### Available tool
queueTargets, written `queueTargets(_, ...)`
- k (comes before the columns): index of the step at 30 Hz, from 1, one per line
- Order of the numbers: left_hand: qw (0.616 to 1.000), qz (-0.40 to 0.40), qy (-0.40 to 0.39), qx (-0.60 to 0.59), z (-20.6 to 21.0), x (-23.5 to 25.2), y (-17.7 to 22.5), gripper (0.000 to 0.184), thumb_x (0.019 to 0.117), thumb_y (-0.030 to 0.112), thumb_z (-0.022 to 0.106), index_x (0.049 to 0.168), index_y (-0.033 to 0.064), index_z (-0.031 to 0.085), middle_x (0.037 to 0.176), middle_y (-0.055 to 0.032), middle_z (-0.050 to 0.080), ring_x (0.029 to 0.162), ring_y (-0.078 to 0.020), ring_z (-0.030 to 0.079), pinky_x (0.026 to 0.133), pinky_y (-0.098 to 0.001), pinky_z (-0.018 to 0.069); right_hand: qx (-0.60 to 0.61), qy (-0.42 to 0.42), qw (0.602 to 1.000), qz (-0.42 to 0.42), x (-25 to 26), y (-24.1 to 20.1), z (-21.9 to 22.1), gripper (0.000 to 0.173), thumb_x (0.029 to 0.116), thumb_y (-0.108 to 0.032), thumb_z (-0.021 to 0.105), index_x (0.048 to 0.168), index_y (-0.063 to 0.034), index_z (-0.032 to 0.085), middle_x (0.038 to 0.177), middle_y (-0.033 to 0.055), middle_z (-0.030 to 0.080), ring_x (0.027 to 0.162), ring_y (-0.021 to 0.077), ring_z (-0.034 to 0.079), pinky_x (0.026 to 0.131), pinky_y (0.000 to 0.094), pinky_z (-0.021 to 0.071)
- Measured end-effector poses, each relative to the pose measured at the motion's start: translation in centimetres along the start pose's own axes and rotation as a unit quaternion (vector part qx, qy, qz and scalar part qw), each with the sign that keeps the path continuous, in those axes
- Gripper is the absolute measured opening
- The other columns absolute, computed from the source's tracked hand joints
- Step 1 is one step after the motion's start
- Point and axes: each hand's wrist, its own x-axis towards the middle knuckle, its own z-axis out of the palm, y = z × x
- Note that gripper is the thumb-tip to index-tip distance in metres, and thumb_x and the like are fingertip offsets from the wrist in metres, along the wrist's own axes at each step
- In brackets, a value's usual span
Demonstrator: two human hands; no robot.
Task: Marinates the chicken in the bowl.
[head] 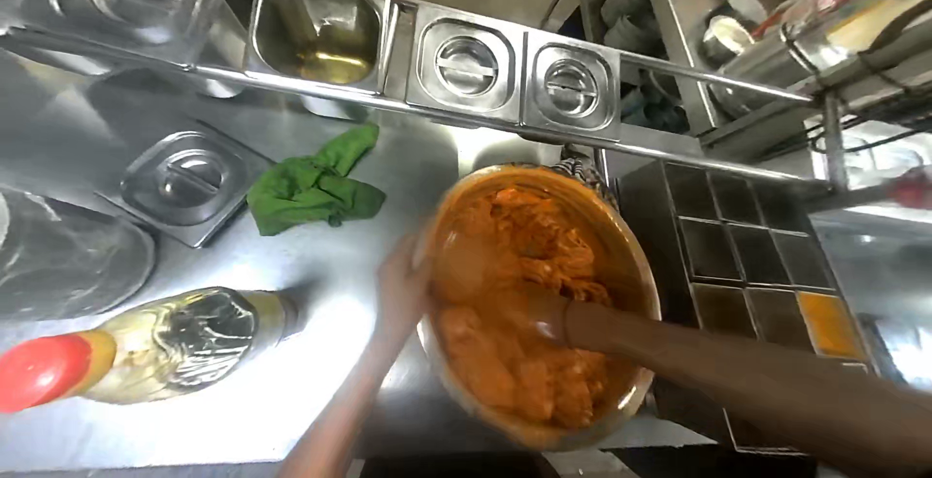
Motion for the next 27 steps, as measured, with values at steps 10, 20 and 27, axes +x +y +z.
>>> queueTargets(10,0.986,0.002,-0.159,-0.049,0.1,8.4,1.9,0.033,0.1011,0.004,0.056,0.133,0.0063,0.064,0.121,-0.0127,0.069,0.106,-0.0204,0.067,0.094,-0.0438,0.0556,-0.066,0.088,0.992,0.068,3.6,2.5,-10.3,0.033,0.1081,-0.008,0.048,0.134,0.0107,0.056,0.136,0.0307,0.058,0.131,0.0435,0.054,0.111,0.0567,0.0391)
queueTargets(20,0.992,-0.037,0.12,-0.02,1.9,-1.9,0.2,0.039,0.0945,0.001,0.065,0.132,0.0102,0.066,0.107,-0.0092,0.073,0.091,-0.0195,0.071,0.079,-0.0435,0.0592,0.188,0.103,0.959,0.184,-3.1,11.9,10.8,0.038,0.0992,-0.007,0.061,0.13,0.0135,0.059,0.132,0.0332,0.059,0.127,0.0453,0.055,0.111,0.0553,0.039)
queueTargets(27,0.984,-0.054,0.161,-0.06,3.9,-6.6,-0.7,0.039,0.0984,0.005,0.054,0.137,0.0043,0.062,0.115,-0.0091,0.074,0.099,-0.0106,0.071,0.086,-0.0323,0.0587,0.123,0.005,0.986,0.114,4.3,-1.4,3.7,0.044,0.1061,-0.012,0.049,0.142,0.0131,0.049,0.149,0.0341,0.046,0.141,0.0493,0.042,0.117,0.0596,0.0312)
